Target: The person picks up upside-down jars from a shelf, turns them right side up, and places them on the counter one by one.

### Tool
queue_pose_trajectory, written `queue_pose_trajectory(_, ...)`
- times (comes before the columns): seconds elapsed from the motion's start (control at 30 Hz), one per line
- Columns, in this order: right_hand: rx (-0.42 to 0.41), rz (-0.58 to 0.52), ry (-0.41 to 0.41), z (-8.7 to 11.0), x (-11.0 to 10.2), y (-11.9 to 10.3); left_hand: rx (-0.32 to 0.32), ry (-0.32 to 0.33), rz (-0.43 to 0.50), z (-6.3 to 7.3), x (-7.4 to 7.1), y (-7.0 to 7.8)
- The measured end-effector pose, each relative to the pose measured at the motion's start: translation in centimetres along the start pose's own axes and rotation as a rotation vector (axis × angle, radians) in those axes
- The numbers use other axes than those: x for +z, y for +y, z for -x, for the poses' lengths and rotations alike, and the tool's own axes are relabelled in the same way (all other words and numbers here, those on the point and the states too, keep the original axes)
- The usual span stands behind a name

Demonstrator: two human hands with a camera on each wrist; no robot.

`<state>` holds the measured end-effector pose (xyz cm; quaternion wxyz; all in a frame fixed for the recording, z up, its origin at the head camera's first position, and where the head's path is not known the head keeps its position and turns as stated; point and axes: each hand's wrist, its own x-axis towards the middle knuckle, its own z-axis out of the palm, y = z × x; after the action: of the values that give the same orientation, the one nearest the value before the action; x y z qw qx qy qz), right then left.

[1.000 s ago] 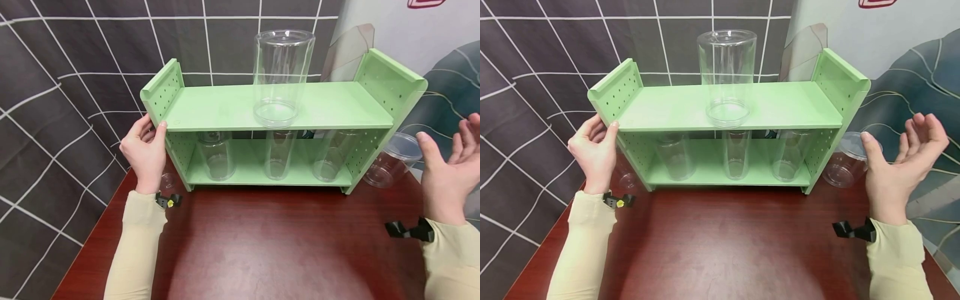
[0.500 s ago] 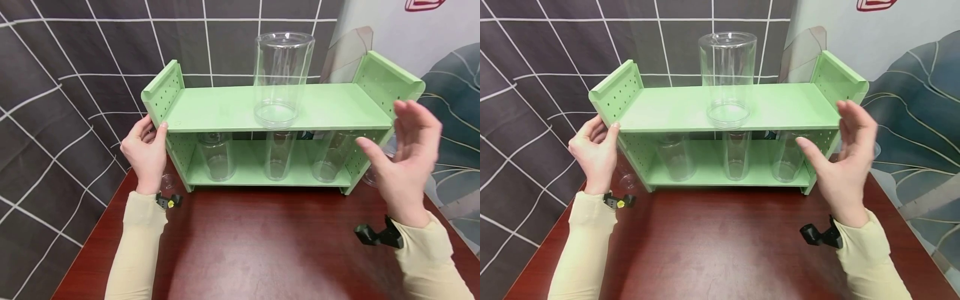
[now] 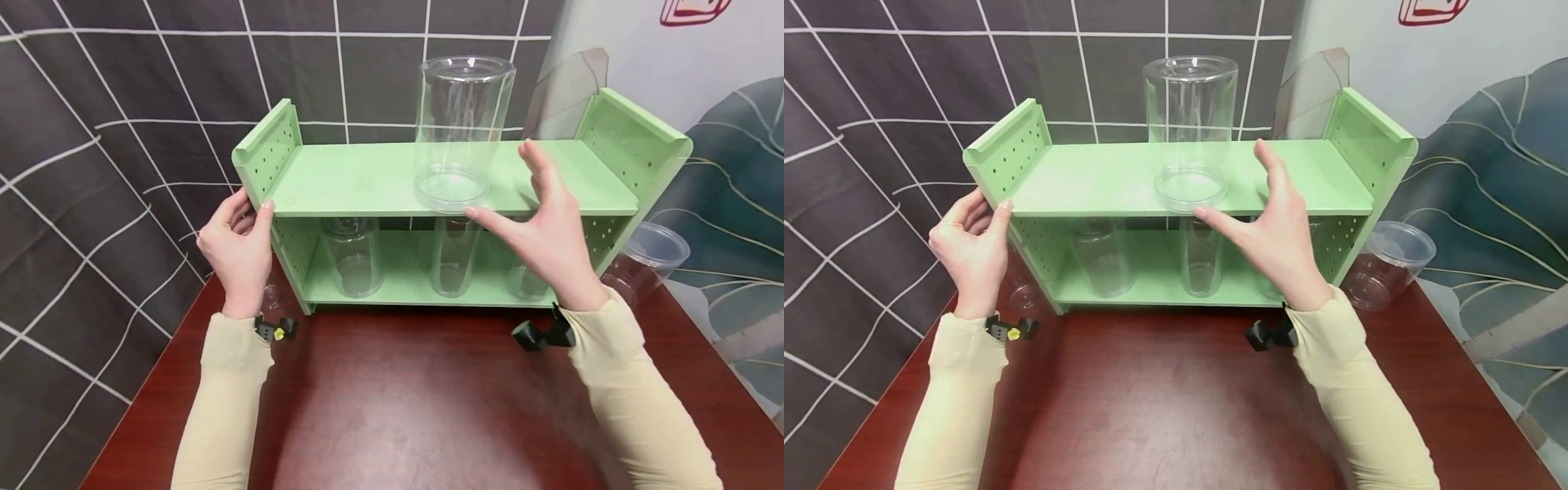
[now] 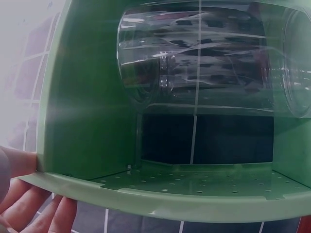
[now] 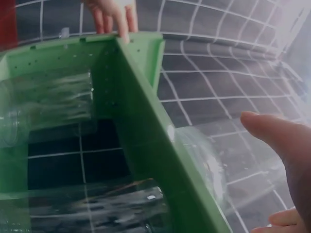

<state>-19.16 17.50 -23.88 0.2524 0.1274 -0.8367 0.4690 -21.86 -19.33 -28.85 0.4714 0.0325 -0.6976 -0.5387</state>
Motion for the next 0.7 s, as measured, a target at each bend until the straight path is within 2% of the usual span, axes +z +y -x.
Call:
queue_pose_trajectory(0.2, 0.056, 0.1, -0.076, -1.3, 1.3, -0.1, -0.002, -0.001, 0.008, 0.1, 0.0, 0.1)
queue_pose_trajectory(0.43, 0.13, 0.14, -0.147, -2.1, 2.0, -0.9, 0.001, -0.011, 0.002, 0.3, -0.1, 0.3)
queue_pose_trajectory(0.57, 0.132, 0.146, -0.142, -2.1, 2.1, -0.9, -0.004, -0.007, -0.003, 0.3, -0.1, 0.2)
queue_pose_trajectory(0.7, 0.098, 0.137, -0.094, -2.2, 2.3, -0.7, -0.002, -0.005, -0.005, 0.2, 0.1, 0.0)
